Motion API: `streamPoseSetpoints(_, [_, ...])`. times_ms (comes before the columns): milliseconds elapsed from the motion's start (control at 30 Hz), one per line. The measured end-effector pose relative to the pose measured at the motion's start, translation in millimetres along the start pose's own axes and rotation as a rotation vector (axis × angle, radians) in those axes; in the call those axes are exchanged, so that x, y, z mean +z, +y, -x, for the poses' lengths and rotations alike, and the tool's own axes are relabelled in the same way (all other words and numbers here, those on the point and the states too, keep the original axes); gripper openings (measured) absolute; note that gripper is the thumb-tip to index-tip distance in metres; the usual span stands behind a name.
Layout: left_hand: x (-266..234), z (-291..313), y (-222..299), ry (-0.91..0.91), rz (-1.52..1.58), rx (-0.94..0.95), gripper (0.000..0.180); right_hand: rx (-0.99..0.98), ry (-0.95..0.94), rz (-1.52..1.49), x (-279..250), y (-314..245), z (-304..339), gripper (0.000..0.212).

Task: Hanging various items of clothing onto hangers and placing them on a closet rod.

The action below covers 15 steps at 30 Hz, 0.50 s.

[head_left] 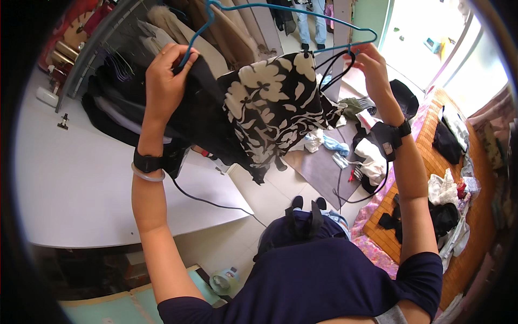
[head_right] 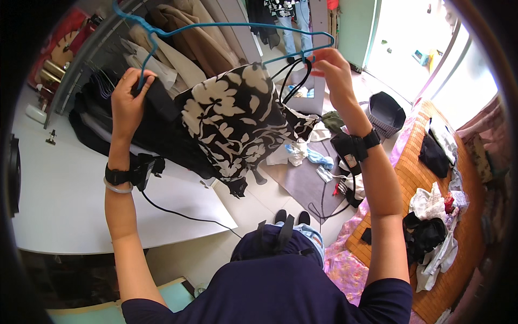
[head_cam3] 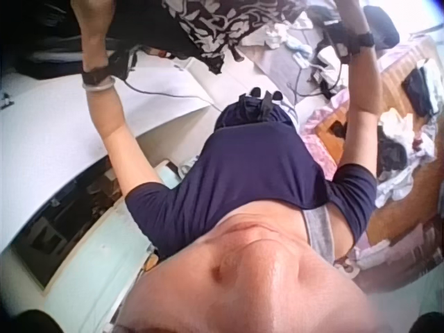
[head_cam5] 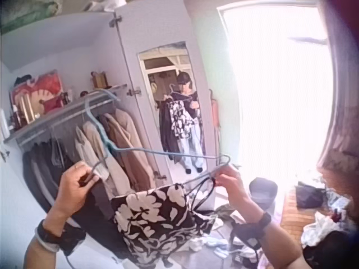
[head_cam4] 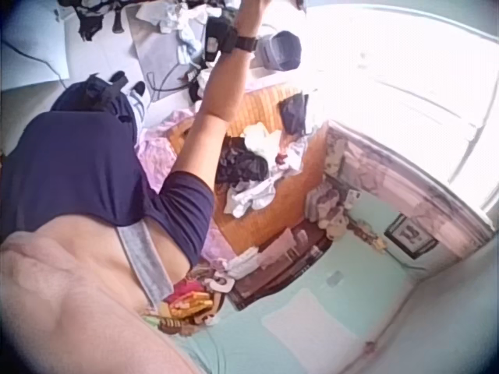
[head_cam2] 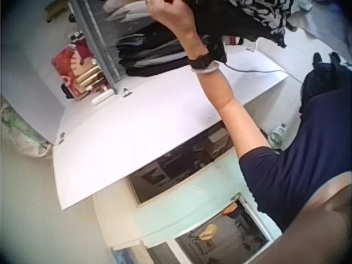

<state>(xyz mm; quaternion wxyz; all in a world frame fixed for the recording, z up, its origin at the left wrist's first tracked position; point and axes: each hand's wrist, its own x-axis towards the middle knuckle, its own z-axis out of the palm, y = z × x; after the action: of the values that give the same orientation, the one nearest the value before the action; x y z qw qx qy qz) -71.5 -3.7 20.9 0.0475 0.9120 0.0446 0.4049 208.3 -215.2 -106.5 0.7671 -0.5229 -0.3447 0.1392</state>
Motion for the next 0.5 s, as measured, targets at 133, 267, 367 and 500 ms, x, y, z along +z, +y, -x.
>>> streamPoseSetpoints(133, [-22,3,-9,-0.078,0.072,0.049,0.005,0.23,-0.451,0.015,18,22,16,0.028])
streamPoseSetpoints(267, [-40,4,-3,-0.189,0.14,0.066,0.009,0.315,-0.827,0.485,24,25,20,0.025])
streamPoseSetpoints(367, [-58,12,11,-0.31,0.152,0.025,0.013,0.107,-0.949,0.397,27,33,11,0.025])
streamPoseSetpoints(500, [-54,26,24,-0.408,0.228,0.019,0.016,0.216,-1.014,0.191,55,40,9,0.037])
